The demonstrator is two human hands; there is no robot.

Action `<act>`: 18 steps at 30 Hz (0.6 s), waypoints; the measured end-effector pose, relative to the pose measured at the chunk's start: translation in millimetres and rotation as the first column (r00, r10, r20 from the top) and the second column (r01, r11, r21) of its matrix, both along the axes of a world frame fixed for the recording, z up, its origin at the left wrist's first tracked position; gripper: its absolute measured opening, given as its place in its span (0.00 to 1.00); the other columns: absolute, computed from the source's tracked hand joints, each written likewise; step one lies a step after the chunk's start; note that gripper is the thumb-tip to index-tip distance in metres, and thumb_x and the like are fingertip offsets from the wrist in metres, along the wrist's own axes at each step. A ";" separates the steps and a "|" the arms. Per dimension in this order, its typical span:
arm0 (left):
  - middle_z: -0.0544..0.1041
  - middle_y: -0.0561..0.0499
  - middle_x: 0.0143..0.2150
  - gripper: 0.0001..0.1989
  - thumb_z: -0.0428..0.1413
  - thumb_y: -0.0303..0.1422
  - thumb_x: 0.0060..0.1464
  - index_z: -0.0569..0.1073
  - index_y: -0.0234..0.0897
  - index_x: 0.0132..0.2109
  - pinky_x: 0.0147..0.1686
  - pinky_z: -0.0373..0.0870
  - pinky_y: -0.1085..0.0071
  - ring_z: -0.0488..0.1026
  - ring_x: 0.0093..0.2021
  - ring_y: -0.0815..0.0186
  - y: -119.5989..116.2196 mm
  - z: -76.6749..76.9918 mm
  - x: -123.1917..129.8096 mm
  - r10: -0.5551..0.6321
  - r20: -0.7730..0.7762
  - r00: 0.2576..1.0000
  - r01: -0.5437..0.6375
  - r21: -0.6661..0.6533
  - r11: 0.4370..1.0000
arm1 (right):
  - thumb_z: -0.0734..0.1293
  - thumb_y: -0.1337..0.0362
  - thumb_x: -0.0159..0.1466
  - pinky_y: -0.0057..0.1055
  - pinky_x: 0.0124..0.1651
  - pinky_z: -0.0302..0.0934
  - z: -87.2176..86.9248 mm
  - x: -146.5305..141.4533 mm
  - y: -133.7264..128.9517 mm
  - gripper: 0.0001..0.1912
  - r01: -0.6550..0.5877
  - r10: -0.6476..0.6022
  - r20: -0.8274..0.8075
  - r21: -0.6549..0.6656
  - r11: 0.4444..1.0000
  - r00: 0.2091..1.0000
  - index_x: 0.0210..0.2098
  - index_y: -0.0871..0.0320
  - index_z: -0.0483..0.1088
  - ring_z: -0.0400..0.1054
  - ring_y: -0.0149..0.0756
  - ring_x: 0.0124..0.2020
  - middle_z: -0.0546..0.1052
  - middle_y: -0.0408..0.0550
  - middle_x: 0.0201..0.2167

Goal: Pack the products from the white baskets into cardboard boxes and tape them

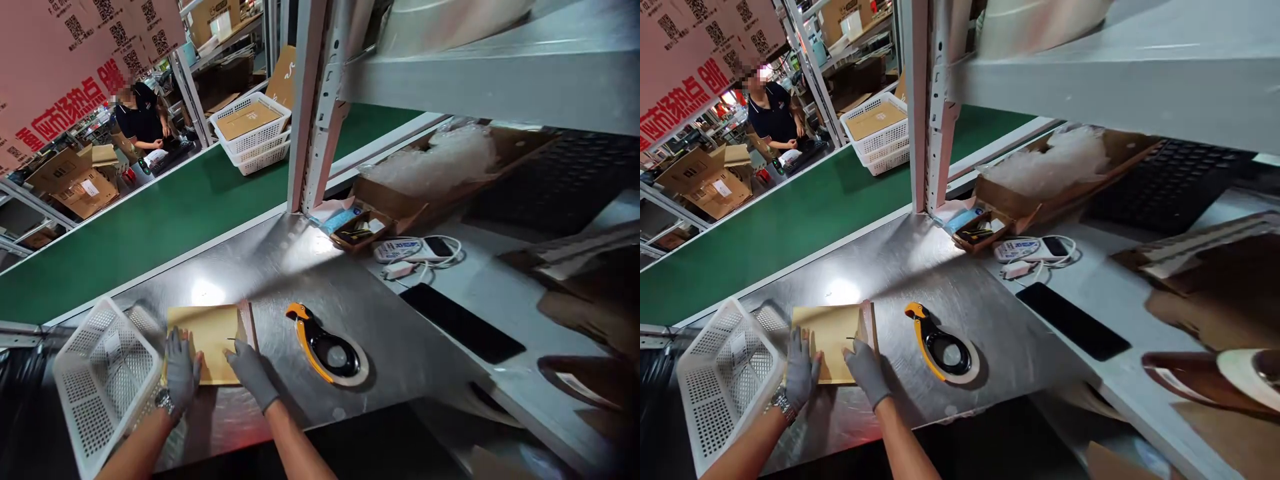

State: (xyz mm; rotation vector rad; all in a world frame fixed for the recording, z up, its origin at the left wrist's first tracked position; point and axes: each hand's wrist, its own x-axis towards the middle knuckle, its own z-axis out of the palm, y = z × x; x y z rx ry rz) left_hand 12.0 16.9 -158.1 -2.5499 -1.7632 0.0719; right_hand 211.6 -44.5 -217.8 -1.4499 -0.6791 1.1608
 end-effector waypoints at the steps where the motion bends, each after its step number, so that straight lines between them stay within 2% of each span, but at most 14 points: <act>1: 0.57 0.31 0.88 0.33 0.50 0.40 0.77 0.66 0.32 0.82 0.87 0.48 0.39 0.49 0.89 0.39 0.8 0.1 13.3 -0.063 -0.040 0.997 0.062 -0.027 0.998 | 0.70 0.60 0.62 0.41 0.48 0.75 -2.0 2.7 -6.3 0.11 -0.011 0.015 0.099 -0.041 0.999 0.995 0.41 0.52 0.84 0.83 0.51 0.43 0.89 0.54 0.41; 3: 0.52 0.35 0.90 0.35 0.51 0.39 0.77 0.63 0.37 0.85 0.88 0.41 0.38 0.45 0.90 0.40 2.9 -1.2 43.9 -0.195 -0.082 0.977 0.186 -0.112 0.976 | 0.67 0.64 0.66 0.40 0.55 0.73 -9.2 6.4 -26.8 0.15 0.008 0.020 0.290 -0.094 0.996 0.957 0.48 0.51 0.84 0.82 0.51 0.52 0.89 0.56 0.50; 5: 0.50 0.37 0.91 0.37 0.52 0.44 0.77 0.61 0.40 0.86 0.88 0.36 0.35 0.41 0.91 0.38 4.6 -3.3 73.1 -0.308 -0.100 0.946 0.279 -0.229 0.933 | 0.66 0.66 0.68 0.42 0.59 0.71 -17.2 6.8 -53.6 0.18 0.012 0.050 0.465 -0.128 0.992 0.884 0.52 0.53 0.84 0.81 0.53 0.57 0.87 0.59 0.55; 8: 0.47 0.36 0.91 0.41 0.54 0.50 0.76 0.60 0.38 0.87 0.86 0.33 0.30 0.39 0.90 0.32 5.0 -3.4 99.9 -0.386 -0.132 0.913 0.317 -0.365 0.875 | 0.68 0.67 0.70 0.45 0.61 0.69 -20.1 1.9 -94.5 0.18 -0.076 0.196 0.652 -0.208 0.975 0.733 0.56 0.55 0.84 0.78 0.56 0.58 0.85 0.61 0.57; 10: 0.45 0.34 0.91 0.42 0.52 0.51 0.77 0.57 0.35 0.88 0.85 0.31 0.27 0.38 0.90 0.29 4.8 0.2 104.6 -0.405 -0.176 0.897 0.312 -0.394 0.864 | 0.71 0.66 0.70 0.46 0.62 0.67 -12.4 -1.4 -114.6 0.20 -0.116 0.272 0.721 -0.259 0.959 0.637 0.60 0.56 0.84 0.76 0.57 0.59 0.84 0.61 0.60; 12: 0.42 0.31 0.91 0.44 0.51 0.52 0.77 0.54 0.33 0.89 0.84 0.30 0.28 0.36 0.90 0.28 6.6 5.9 103.1 -0.425 -0.214 0.880 0.316 -0.406 0.858 | 0.73 0.65 0.72 0.46 0.61 0.65 -0.4 -1.3 -124.8 0.21 -0.151 0.332 0.746 -0.302 0.941 0.577 0.63 0.55 0.83 0.74 0.57 0.59 0.83 0.61 0.60; 15: 0.40 0.27 0.91 0.55 0.56 0.62 0.71 0.50 0.33 0.89 0.82 0.31 0.24 0.33 0.89 0.22 15.8 14.1 99.4 -0.465 -0.249 0.849 0.323 -0.452 0.831 | 0.69 0.66 0.77 0.42 0.58 0.65 14.4 6.7 -123.6 0.15 -0.229 0.418 0.716 -0.352 0.908 0.559 0.59 0.56 0.85 0.75 0.52 0.57 0.84 0.59 0.57; 18: 0.34 0.22 0.90 0.74 0.63 0.73 0.56 0.44 0.33 0.90 0.78 0.30 0.16 0.27 0.87 0.13 29.7 18.5 99.9 -0.541 -0.301 0.785 0.319 -0.553 0.770 | 0.67 0.67 0.79 0.38 0.55 0.65 20.5 17.6 -115.5 0.13 -0.258 0.453 0.679 -0.375 0.890 0.578 0.51 0.57 0.86 0.77 0.47 0.54 0.85 0.58 0.53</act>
